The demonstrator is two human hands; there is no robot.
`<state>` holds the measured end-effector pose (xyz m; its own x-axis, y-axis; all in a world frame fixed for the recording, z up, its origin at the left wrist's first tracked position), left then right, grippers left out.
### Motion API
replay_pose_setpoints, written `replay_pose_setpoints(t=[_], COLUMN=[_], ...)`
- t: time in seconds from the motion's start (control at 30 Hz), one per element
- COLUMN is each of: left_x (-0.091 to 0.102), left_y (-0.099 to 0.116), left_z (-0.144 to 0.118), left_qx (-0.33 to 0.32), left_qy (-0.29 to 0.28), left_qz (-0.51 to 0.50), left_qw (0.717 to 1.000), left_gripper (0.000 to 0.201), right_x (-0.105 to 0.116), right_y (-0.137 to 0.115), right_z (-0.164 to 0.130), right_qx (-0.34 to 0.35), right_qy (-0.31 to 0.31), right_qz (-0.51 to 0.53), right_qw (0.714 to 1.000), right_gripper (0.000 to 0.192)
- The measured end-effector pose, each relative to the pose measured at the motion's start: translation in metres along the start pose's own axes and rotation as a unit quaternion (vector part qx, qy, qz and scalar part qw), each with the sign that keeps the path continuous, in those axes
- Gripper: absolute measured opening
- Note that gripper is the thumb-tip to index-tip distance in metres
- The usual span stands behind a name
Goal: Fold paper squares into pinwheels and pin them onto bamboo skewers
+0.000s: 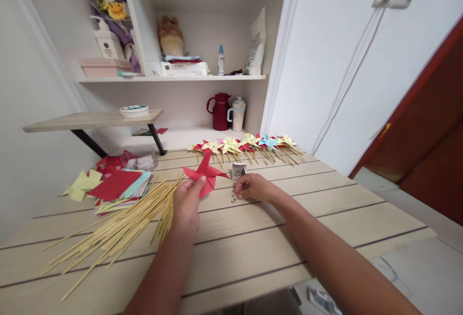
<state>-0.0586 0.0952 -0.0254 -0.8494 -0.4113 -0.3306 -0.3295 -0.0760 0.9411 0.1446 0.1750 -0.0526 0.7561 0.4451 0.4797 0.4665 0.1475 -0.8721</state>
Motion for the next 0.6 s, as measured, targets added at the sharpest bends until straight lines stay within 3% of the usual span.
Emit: replay_pose_setpoints(t=[0.6], left_x=[0.0035], left_y=[-0.0028], left_z=[0.0023], left_qx=[0.003], left_qy=[0.016], left_qz=[0.000], left_qw=[1.000], left_gripper=[0.024], right_x=[0.0054], right_y=[-0.0067], right_z=[0.0009], right_qx=[0.033], right_qy=[0.042], right_qz=[-0.080], right_qw=[0.995], right_gripper=[0.008])
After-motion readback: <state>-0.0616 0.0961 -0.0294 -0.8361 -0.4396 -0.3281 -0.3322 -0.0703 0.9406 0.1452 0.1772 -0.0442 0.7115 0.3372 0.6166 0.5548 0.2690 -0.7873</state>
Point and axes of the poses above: each hand's wrist, its own z-axis towards the middle knuckle, its own x-axis out of the back of the hand, y = z × x, the point moved 8 cm from there along z, towards the middle knuckle, and after that the axes turned 3 degrees about z, right-handed, at the moved point
